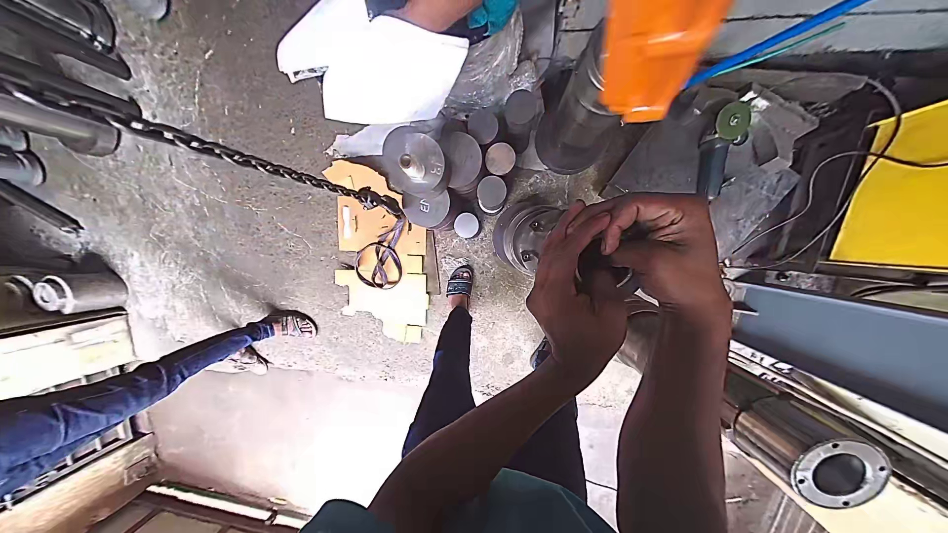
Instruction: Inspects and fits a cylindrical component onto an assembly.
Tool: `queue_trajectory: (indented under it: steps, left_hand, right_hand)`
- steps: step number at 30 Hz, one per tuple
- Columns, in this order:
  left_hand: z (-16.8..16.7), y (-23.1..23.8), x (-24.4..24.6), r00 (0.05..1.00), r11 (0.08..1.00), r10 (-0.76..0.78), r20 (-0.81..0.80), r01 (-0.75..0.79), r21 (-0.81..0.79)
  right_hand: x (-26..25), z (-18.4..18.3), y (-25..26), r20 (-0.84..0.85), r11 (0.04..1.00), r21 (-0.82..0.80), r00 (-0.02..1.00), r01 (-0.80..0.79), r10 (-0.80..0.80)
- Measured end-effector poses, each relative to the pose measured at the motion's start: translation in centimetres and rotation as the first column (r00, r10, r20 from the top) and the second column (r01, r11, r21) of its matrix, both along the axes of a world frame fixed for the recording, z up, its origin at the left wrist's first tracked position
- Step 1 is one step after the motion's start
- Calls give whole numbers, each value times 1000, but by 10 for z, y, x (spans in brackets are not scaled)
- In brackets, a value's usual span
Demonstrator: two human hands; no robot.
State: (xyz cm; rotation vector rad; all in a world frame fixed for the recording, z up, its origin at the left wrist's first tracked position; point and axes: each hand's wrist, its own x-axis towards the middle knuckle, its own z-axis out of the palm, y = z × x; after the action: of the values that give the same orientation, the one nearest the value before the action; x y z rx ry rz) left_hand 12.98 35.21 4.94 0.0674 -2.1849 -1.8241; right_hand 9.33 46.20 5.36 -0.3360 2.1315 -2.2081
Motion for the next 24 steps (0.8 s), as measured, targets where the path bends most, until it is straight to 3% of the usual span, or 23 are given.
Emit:
queue_trajectory:
  steps: [2, 8, 15, 24]
  left_hand:
    - [-1, -22, -7, 1000, 999, -28, -2, 28, 28]
    - [-3, -51, -17, 952, 934, -305, 17, 295, 203]
    - [-8, -92, -11, 890, 867, -455, -40, 453, 209]
    - [-18, -158, -17, 726, 694, -686, -53, 674, 254]
  right_hand:
    - [0, 0, -20, -13, 999, 39, 999, 35, -35]
    - [11, -5, -28, 4, 957, 101, 962, 273, -274]
    - [46, -3, -75, 11, 877, 88, 880, 472, -474]
    - [73, -14, -156, -47, 698, -8, 697, 716, -715]
